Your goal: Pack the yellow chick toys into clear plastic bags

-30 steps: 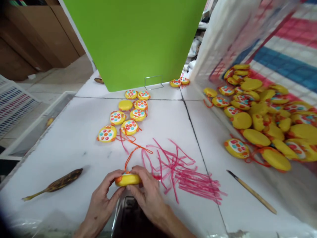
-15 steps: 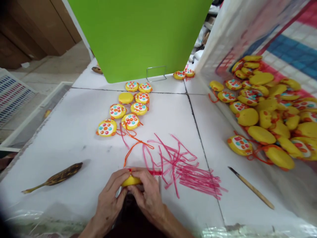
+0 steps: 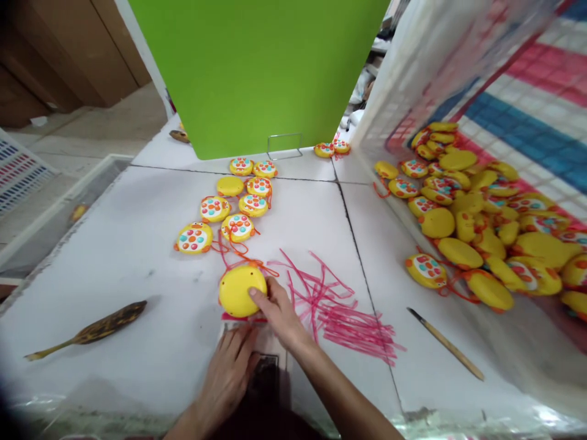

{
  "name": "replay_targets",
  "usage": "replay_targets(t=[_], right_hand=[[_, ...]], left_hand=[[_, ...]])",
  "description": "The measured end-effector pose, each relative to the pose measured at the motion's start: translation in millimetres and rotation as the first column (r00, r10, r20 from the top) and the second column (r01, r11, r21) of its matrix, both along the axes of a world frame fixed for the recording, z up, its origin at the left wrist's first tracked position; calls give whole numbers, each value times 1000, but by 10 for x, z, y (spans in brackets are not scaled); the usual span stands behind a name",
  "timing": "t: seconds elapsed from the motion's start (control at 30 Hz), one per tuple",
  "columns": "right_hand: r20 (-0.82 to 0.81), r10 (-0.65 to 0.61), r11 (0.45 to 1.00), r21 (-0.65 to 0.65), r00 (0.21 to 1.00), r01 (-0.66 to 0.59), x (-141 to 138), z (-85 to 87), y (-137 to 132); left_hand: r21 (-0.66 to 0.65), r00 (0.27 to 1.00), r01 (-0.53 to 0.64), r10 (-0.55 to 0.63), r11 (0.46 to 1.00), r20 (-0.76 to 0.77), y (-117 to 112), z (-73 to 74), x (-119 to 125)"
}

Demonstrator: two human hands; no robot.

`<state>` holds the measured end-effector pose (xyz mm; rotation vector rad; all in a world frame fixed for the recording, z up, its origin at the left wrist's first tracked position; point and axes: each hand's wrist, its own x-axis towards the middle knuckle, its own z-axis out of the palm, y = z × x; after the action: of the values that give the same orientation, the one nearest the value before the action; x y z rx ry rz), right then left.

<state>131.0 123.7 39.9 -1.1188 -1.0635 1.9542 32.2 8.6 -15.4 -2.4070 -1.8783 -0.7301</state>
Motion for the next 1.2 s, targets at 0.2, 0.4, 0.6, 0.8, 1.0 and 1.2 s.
replay_targets(t=[0.2,0.4,0.6,0.8,1.0,1.2], right_hand=[[21,-81,988,-128,996,83,304,-184,128],[91,-183,981,-49,979,188,755,237,252],[80,-83,996,-7,993,84,726,350,-61],[150,176,982,-97,973,-163,844,212,-463],[-10,281,943,-182,960,-278,804,242,-535],[38,46,999,15,998,-46,449,189,-446]], left_hand=[[-194,998,58,-51,979,42,52,77,-39],[-277,993,115,-109,954,39,124,167,-11],[-313,953,27,70,949,295,98,25,-112],[-289,887,1,132,957,442,61,-40,-220],[-189,910,145,-56,971,410,147,146,-230],[-138,965,86,-48,987,258,88,137,-171]])
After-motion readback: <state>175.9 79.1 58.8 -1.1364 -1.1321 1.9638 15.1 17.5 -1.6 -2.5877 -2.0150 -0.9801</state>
